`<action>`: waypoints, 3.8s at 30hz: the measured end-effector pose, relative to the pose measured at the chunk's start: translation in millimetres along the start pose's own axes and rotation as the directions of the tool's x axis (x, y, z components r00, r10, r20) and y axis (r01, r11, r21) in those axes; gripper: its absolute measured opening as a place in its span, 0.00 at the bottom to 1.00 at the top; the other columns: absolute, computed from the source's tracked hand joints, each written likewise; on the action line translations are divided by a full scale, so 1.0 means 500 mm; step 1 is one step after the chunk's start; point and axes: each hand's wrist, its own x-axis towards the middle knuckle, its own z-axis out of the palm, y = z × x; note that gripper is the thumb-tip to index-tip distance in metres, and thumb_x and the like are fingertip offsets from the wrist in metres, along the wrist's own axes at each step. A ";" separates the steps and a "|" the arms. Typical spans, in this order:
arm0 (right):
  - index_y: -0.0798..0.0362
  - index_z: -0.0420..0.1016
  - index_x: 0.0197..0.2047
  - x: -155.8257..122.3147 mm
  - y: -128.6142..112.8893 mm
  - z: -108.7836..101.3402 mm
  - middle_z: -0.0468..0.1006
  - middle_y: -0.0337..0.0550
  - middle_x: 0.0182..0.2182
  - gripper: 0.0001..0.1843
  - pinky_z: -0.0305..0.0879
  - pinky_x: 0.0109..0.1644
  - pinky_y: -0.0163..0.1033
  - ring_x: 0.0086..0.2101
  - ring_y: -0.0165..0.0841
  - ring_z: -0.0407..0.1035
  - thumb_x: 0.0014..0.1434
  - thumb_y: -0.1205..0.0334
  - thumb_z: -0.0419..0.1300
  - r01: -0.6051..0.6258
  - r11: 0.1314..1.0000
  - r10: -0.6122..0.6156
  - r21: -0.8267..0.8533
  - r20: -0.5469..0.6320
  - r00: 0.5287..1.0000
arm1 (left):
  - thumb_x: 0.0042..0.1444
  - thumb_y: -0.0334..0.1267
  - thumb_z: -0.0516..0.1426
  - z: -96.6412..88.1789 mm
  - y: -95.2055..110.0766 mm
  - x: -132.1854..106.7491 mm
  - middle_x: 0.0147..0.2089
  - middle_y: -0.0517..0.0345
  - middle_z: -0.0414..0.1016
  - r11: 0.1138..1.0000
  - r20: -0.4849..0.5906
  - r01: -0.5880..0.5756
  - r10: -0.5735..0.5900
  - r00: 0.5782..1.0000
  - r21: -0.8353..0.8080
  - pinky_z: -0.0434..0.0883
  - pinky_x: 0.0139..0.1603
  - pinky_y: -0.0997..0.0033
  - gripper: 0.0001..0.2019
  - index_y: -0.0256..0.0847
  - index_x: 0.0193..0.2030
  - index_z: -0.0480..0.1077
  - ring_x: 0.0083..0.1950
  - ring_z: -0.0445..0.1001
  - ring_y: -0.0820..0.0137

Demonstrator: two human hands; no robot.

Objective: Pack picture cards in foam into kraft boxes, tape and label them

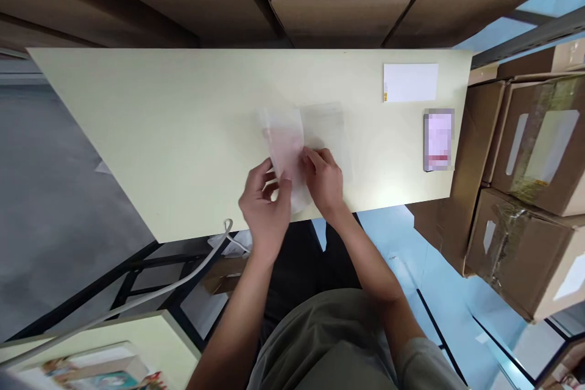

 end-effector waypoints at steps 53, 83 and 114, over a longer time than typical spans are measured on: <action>0.50 0.73 0.67 0.068 -0.245 0.470 0.80 0.58 0.54 0.20 0.78 0.65 0.59 0.56 0.46 0.77 0.81 0.54 0.49 0.298 0.947 -0.316 -0.122 -0.171 0.933 | 0.81 0.54 0.52 -0.313 -0.307 0.316 0.69 0.30 0.74 0.991 -0.259 -0.041 0.074 0.963 0.131 0.65 0.79 0.40 0.27 0.36 0.72 0.75 0.75 0.71 0.45; 0.48 0.75 0.77 0.089 -0.258 0.475 0.70 0.62 0.62 0.33 0.71 0.69 0.67 0.61 0.52 0.69 0.74 0.64 0.49 0.219 0.918 -0.224 -0.331 0.022 0.974 | 0.79 0.47 0.53 -0.288 -0.274 0.331 0.74 0.26 0.74 0.970 -0.257 0.152 -0.100 0.961 0.191 0.64 0.76 0.39 0.25 0.35 0.74 0.75 0.73 0.73 0.40; 0.53 0.84 0.47 -1.175 -0.301 0.660 0.90 0.54 0.47 0.19 0.80 0.55 0.46 0.47 0.40 0.84 0.71 0.48 0.58 0.677 0.663 -0.308 0.321 0.940 -0.144 | 0.65 0.34 0.67 -0.905 -0.713 -1.169 0.72 0.35 0.73 0.634 -0.719 0.340 -0.607 -0.339 -0.695 0.59 0.84 0.34 0.11 0.40 0.51 0.73 0.80 0.66 0.46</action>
